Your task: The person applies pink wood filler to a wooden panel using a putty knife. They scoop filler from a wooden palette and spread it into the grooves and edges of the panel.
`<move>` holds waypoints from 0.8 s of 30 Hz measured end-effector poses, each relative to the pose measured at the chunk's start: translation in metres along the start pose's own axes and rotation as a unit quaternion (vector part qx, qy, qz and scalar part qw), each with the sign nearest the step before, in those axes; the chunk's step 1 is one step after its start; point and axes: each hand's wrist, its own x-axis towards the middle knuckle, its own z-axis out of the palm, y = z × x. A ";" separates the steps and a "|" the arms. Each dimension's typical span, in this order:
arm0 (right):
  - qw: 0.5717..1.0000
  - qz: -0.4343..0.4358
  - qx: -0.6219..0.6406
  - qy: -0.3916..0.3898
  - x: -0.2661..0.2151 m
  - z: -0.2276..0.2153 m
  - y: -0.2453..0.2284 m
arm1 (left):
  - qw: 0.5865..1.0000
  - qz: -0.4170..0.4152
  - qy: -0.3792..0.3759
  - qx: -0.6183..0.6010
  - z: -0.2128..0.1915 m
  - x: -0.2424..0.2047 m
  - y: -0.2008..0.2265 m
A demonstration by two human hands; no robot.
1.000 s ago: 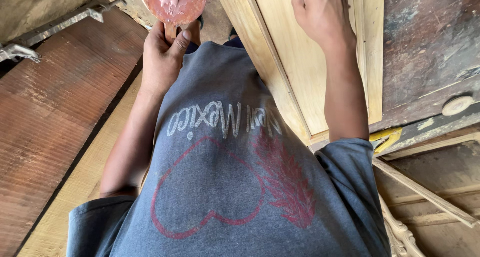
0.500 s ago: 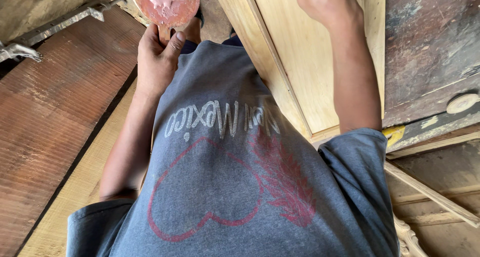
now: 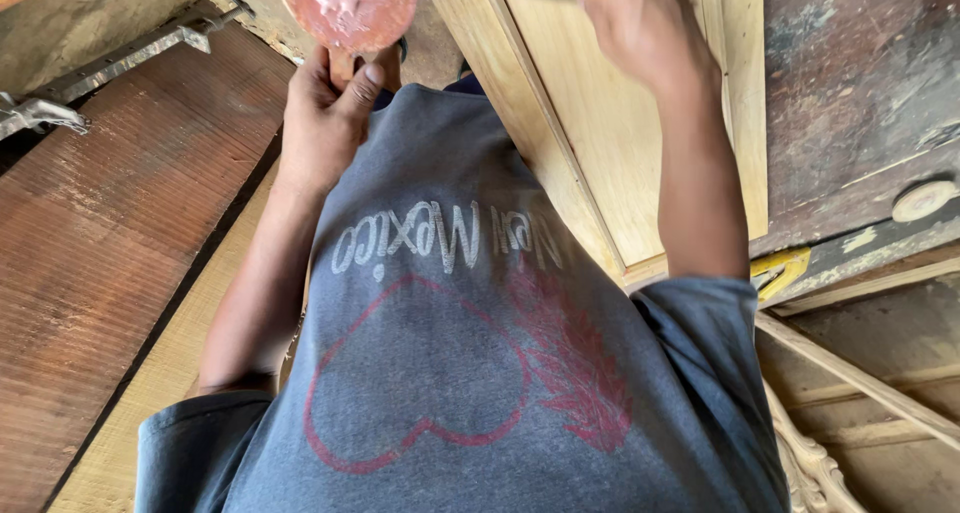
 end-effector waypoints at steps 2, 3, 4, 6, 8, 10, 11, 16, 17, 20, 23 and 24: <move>0.999 -0.015 0.033 0.031 -0.012 -0.022 -0.037 | 1.000 -0.020 0.004 -0.015 0.004 0.002 0.005; 0.997 0.015 0.065 0.049 -0.015 -0.028 -0.058 | 0.999 -0.019 -0.003 -0.026 0.006 0.001 0.007; 0.992 0.044 0.097 0.066 -0.015 -0.030 -0.078 | 0.999 -0.017 -0.009 -0.036 0.009 0.001 0.008; 0.987 0.035 0.125 0.099 -0.008 -0.025 -0.113 | 0.999 -0.010 -0.024 -0.032 0.013 0.002 0.010; 0.984 0.014 0.123 0.127 -0.005 -0.023 -0.136 | 0.999 0.002 -0.042 -0.004 0.018 0.004 0.012; 0.984 -0.024 0.095 0.147 -0.002 -0.022 -0.149 | 0.998 0.032 -0.049 0.011 0.021 0.004 0.014; 0.984 -0.029 0.090 0.153 0.001 -0.022 -0.152 | 0.997 0.045 -0.052 0.019 0.021 0.004 0.015; 0.983 -0.038 0.086 0.157 0.004 -0.021 -0.158 | 0.993 0.107 -0.059 -0.002 0.025 0.003 0.016; 0.983 -0.041 0.086 0.155 0.005 -0.021 -0.158 | 0.992 0.112 -0.060 -0.012 0.026 0.004 0.016; 0.983 -0.046 0.086 0.153 0.008 -0.019 -0.160 | 0.998 0.034 -0.050 -0.010 0.028 0.003 0.014; 0.983 -0.034 0.113 0.140 0.006 -0.016 -0.160 | 0.999 0.021 -0.040 -0.022 0.033 0.004 0.011; 0.982 -0.027 0.139 0.123 0.003 -0.015 -0.158 | 0.998 0.051 -0.045 -0.017 0.033 0.005 0.011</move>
